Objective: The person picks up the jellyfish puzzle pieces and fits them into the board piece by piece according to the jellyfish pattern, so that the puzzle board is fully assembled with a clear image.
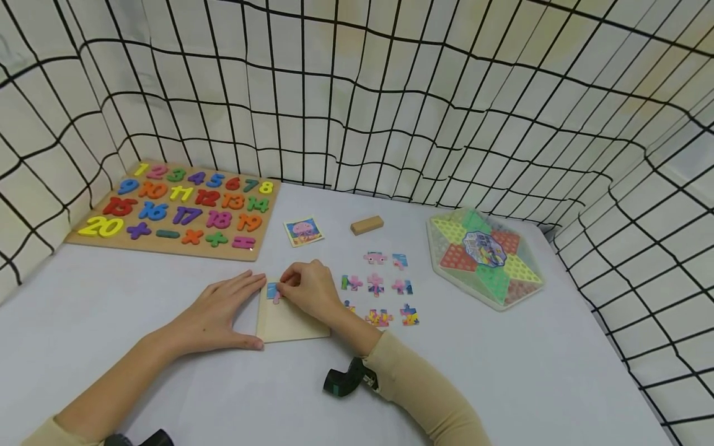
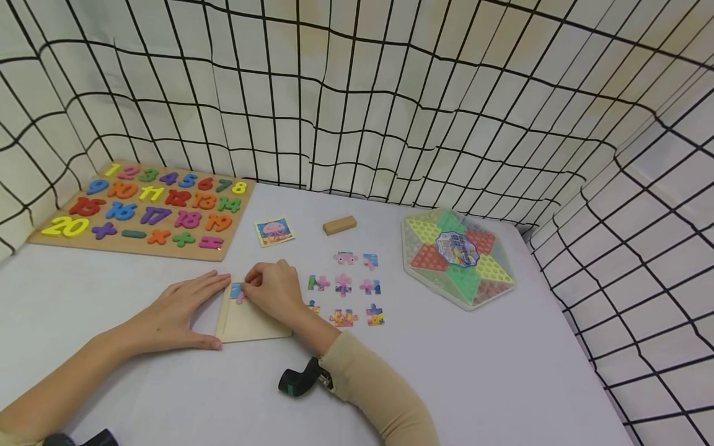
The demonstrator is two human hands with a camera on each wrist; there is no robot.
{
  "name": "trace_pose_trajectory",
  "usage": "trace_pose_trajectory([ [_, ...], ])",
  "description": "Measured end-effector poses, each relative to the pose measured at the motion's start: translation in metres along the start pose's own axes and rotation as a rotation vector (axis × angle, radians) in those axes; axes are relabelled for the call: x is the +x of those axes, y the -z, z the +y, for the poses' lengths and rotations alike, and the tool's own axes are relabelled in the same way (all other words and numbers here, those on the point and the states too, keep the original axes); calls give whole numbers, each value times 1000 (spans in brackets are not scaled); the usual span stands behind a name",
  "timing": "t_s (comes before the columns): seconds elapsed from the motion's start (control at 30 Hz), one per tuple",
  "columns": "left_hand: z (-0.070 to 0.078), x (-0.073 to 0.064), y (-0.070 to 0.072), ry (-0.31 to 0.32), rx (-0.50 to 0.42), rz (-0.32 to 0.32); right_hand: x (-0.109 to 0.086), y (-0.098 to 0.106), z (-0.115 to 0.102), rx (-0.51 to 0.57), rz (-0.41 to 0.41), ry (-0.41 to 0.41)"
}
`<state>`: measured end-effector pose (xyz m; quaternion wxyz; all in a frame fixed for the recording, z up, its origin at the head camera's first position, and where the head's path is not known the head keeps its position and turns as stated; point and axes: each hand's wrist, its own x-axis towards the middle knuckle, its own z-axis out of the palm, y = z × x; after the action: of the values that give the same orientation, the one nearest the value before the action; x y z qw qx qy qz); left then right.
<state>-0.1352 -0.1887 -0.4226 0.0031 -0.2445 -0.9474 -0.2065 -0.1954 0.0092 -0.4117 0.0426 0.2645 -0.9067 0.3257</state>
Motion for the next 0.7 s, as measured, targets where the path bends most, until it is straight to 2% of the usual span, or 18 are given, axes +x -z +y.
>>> trace_pose_trajectory([
  [0.4,2,-1,1,2,4,3,-2,-2,-2,-61,23,9],
  [0.7,2,0,0,12,21,-3,-2,-2,2,-11,24,38],
])
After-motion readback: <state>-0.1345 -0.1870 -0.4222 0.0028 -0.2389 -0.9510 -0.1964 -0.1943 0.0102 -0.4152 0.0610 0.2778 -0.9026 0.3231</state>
